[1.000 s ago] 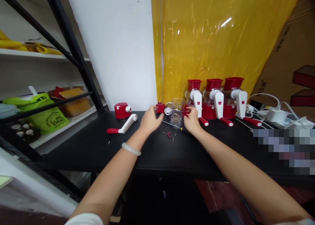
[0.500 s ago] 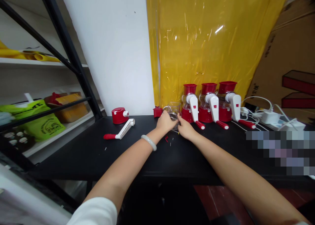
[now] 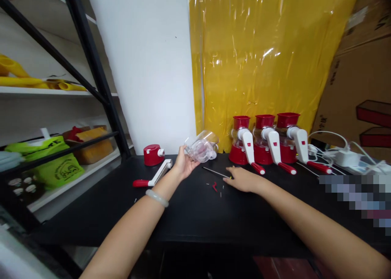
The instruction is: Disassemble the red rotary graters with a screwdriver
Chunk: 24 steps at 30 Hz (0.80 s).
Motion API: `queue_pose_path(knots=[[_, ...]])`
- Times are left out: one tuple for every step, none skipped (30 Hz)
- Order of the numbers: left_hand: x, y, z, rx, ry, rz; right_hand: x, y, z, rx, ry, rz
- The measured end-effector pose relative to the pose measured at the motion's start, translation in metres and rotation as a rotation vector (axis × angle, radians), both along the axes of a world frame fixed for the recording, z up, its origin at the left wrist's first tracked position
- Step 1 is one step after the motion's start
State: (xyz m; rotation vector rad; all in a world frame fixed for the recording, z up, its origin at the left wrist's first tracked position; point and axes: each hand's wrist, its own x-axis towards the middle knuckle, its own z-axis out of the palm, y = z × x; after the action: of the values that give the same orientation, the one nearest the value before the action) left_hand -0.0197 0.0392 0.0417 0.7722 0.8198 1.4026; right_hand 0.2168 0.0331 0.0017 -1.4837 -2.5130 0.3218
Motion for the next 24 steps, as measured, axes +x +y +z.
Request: queue_pose_path(knots=[[-0.003, -0.002, -0.003, -0.010, -0.043, 0.001, 0.001, -0.004, 0.001, 0.006, -0.085, 0.007], [-0.005, -0.003, -0.007, -0.019, -0.072, 0.006, 0.003, -0.007, 0.002, 0.030, -0.158, 0.008], [-0.007, -0.003, -0.010, -0.027, -0.091, 0.011, 0.004, -0.011, 0.002, 0.057, -0.217, 0.006], [-0.008, -0.002, -0.013, -0.033, -0.099, 0.014, 0.007, -0.013, 0.003, 0.077, -0.264, 0.007], [-0.009, -0.001, -0.016, -0.040, -0.101, 0.015, 0.009, -0.016, 0.003, 0.087, -0.295, 0.016], [-0.010, -0.001, -0.018, -0.046, -0.097, 0.018, 0.011, -0.017, 0.002, 0.097, -0.313, 0.028], [-0.011, 0.000, -0.019, -0.052, -0.092, 0.024, 0.013, -0.018, 0.001, 0.116, -0.323, 0.043], [-0.012, 0.000, -0.020, -0.058, -0.090, 0.030, 0.015, -0.018, -0.001, 0.145, -0.324, 0.057], [-0.013, 0.000, -0.020, -0.062, -0.090, 0.036, 0.017, -0.018, -0.004, 0.185, -0.319, 0.069], [-0.013, -0.001, -0.020, -0.064, -0.092, 0.043, 0.018, -0.017, -0.007, 0.228, -0.307, 0.073], [-0.014, -0.001, -0.019, -0.062, -0.095, 0.052, 0.020, -0.016, -0.011, 0.263, -0.286, 0.068], [-0.014, -0.002, -0.019, -0.058, -0.098, 0.063, 0.021, -0.016, -0.013, 0.286, -0.259, 0.056], [-0.013, -0.003, -0.019, -0.054, -0.099, 0.075, 0.022, -0.016, -0.015, 0.299, -0.225, 0.039], [-0.013, -0.003, -0.019, -0.051, -0.098, 0.088, 0.023, -0.016, -0.015, 0.308, -0.183, 0.021], [-0.013, -0.004, -0.020, -0.048, -0.096, 0.098, 0.025, -0.017, -0.014, 0.321, -0.141, 0.008], [-0.012, -0.004, -0.020, -0.043, -0.098, 0.104, 0.027, -0.018, -0.012, 0.343, -0.096, -0.004], [-0.012, -0.004, -0.021, -0.036, -0.101, 0.107, 0.030, -0.019, -0.010, 0.369, -0.041, -0.012], [-0.012, -0.004, -0.022, -0.024, -0.105, 0.110, 0.032, -0.019, -0.007, 0.386, 0.022, -0.019], [-0.012, -0.004, -0.023, -0.008, -0.110, 0.115, 0.035, -0.019, -0.004, 0.393, 0.099, -0.025], [-0.012, -0.003, -0.025, 0.014, -0.113, 0.119, 0.038, -0.018, -0.002, 0.388, 0.189, -0.026], [-0.012, -0.003, -0.026, 0.041, -0.114, 0.121, 0.041, -0.017, 0.000, 0.376, 0.280, -0.026], [-0.012, -0.002, -0.027, 0.071, -0.113, 0.124, 0.043, -0.016, 0.001, 0.361, 0.367, -0.024], [-0.013, -0.001, -0.028, 0.098, -0.110, 0.128, 0.045, -0.014, 0.001, 0.349, 0.440, -0.025], [-0.013, 0.000, -0.028, 0.121, -0.108, 0.134, 0.047, -0.013, 0.001, 0.341, 0.494, -0.030]])
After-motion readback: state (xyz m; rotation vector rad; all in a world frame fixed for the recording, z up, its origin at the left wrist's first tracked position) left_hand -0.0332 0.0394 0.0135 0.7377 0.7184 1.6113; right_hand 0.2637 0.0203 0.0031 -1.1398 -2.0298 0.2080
